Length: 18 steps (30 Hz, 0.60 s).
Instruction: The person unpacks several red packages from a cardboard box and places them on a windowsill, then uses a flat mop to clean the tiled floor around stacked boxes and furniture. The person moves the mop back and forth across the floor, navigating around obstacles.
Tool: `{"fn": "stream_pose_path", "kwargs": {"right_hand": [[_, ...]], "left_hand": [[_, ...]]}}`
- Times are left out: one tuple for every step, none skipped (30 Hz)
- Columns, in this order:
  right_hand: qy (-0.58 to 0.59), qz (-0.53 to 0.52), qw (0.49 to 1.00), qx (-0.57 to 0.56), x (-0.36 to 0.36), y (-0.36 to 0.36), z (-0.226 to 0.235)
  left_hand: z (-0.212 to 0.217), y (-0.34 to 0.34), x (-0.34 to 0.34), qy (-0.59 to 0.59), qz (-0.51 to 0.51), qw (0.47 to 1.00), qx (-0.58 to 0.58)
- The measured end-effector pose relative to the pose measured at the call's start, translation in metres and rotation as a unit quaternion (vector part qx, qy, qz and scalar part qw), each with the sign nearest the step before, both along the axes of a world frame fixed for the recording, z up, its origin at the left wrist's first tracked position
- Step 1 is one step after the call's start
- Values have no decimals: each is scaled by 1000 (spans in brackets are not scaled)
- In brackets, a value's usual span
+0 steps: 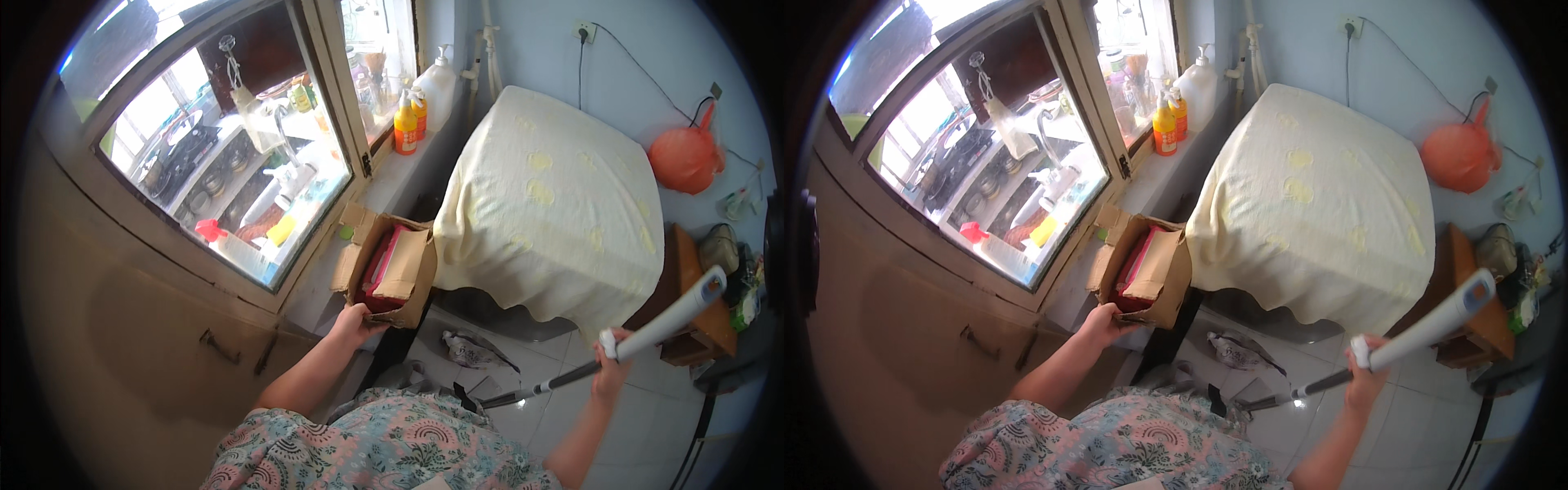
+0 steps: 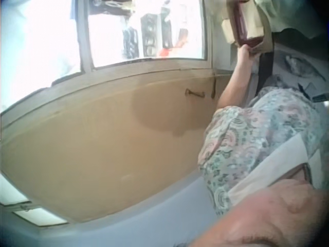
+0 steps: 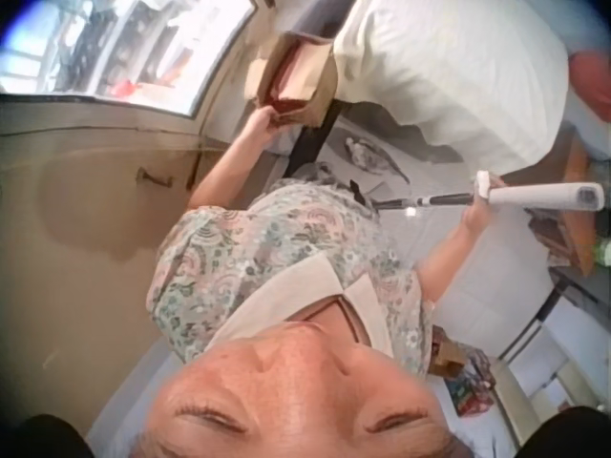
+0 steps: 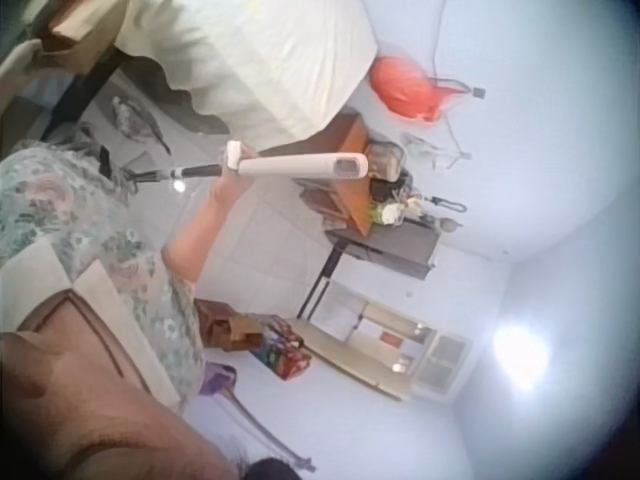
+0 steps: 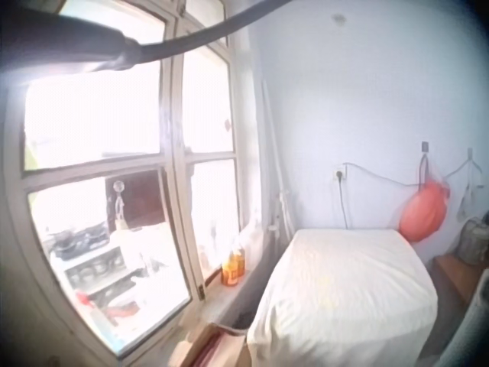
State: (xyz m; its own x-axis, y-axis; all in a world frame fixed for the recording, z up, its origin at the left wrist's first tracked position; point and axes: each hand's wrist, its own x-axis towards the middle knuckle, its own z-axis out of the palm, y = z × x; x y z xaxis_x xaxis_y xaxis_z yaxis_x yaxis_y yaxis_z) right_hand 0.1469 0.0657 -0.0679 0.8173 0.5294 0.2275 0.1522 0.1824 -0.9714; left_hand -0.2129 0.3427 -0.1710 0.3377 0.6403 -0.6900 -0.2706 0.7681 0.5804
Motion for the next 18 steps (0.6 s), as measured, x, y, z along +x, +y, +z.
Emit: {"fn": "stream_pose_path", "kwargs": {"right_hand": [[16,19,999,-20,2,10,-1],[32,38,998,-41,3,20,0],[35,49,997,-47,1,31,1],[38,61,996,-52,-4,45,3],[42,73,995,-58,-8,55,3],[43,80,994,-63,-12,65,4],[44,87,993,-69,-17,73,5],[45,93,992,-74,-20,78,3],[29,105,992,-69,-21,81,2],[30,106,992,-69,-25,84,3],[31,106,991,-69,-29,86,4],[34,110,991,-70,-34,88,4],[31,111,991,-63,-37,89,2],[27,112,992,-57,-38,89,-2],[22,104,993,-51,-38,84,-4],[19,100,993,-56,-39,83,-4],[16,95,994,-61,-40,80,-3],[11,91,994,-64,-41,81,-2]], "left_hand": [[-7,-7,-9,-6,1,1000,-18],[-11,-16,-16,-17,0,1000,-23],[-15,-25,-24,-29,-1,999,-28],[-18,-33,-31,-39,-1,999,-34],[-17,-41,-37,-45,-4,998,-33],[-15,-47,-43,-58,-4,998,-40],[-13,-53,-50,-71,-5,996,-46],[-9,-59,-55,-84,-6,995,-53],[3,-63,-57,-82,-2,995,-47],[19,-67,-59,-78,3,996,-41],[28,-67,-60,-74,7,997,-35],[29,-65,-63,-92,8,995,-27],[29,-61,-65,-110,7,994,-20],[30,-55,-66,-128,6,992,-12],[45,-48,-56,-117,12,993,-2],[51,-37,-51,-99,17,995,-19],[51,-28,-45,-137,10,990,-22],[50,-18,-40,-175,5,984,-25]]}}
